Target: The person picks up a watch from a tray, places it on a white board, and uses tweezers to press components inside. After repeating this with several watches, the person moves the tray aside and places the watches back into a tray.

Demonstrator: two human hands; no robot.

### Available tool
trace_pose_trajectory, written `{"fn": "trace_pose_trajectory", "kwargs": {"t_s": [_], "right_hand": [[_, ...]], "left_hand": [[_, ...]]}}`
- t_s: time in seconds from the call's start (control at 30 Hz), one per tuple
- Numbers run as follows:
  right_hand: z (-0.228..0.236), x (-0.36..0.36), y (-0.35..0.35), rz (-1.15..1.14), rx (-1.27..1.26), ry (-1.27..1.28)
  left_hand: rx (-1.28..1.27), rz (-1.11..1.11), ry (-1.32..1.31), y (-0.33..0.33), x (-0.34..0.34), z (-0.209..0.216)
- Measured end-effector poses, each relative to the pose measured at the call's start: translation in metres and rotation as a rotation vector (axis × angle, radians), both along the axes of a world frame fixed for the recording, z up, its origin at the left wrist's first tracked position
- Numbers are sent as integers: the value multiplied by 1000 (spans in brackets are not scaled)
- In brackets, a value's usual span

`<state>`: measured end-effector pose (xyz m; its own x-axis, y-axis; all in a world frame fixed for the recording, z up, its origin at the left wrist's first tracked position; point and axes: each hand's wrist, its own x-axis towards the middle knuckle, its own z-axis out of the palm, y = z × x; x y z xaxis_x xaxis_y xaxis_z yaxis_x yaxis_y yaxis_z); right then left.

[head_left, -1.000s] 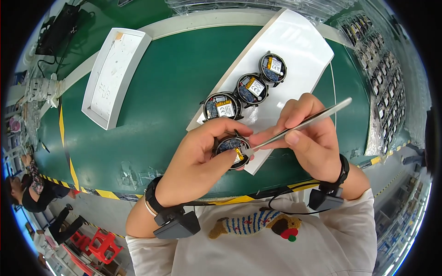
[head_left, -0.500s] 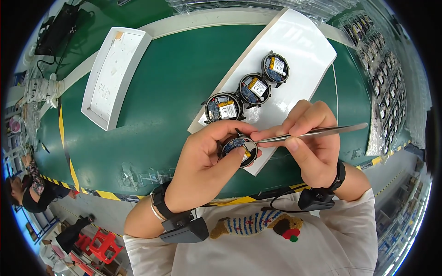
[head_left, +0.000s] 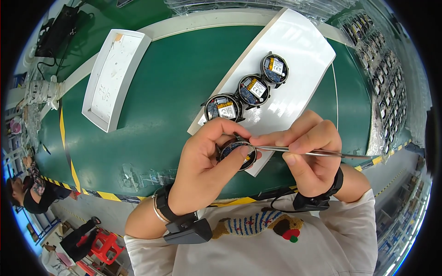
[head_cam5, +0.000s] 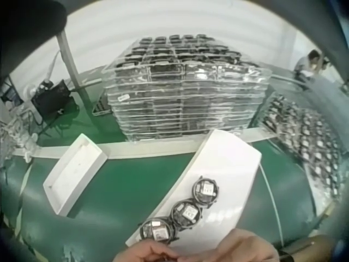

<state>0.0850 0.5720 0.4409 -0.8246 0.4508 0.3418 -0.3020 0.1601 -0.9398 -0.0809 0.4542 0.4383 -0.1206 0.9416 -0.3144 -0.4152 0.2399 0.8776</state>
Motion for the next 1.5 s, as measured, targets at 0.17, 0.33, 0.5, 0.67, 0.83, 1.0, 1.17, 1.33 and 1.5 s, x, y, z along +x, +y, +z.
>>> {"fn": "trace_pose_trajectory", "kwargs": {"t_s": [0.17, 0.33, 0.5, 0.67, 0.83, 1.0, 1.17, 1.33, 1.5], "right_hand": [[3, 2, -1, 39, 143, -19], [10, 7, 0, -7, 168, 56], [9, 8, 10, -51, 89, -169], [5, 7, 8, 99, -173, -461], [6, 2, 4, 90, -226, -539], [4, 1, 6, 113, -247, -565], [-1, 3, 7, 115, -397, -453], [-1, 2, 6, 94, -408, -409], [1, 4, 6, 128, -337, -455]], "left_hand": [[2, 49, -49, 2, 4, 3], [-83, 65, -44, -1, -8, 12], [22, 147, 52, -7, -27, 13], [29, 420, 127, 3, -33, 20], [67, 335, 151, -3, -48, 15], [24, 437, 318, 0, -54, 5], [-53, 403, 536, -1, -69, -1], [-160, 320, 767, -4, -73, 0], [-385, 231, 1054, 6, -69, 11]]}}
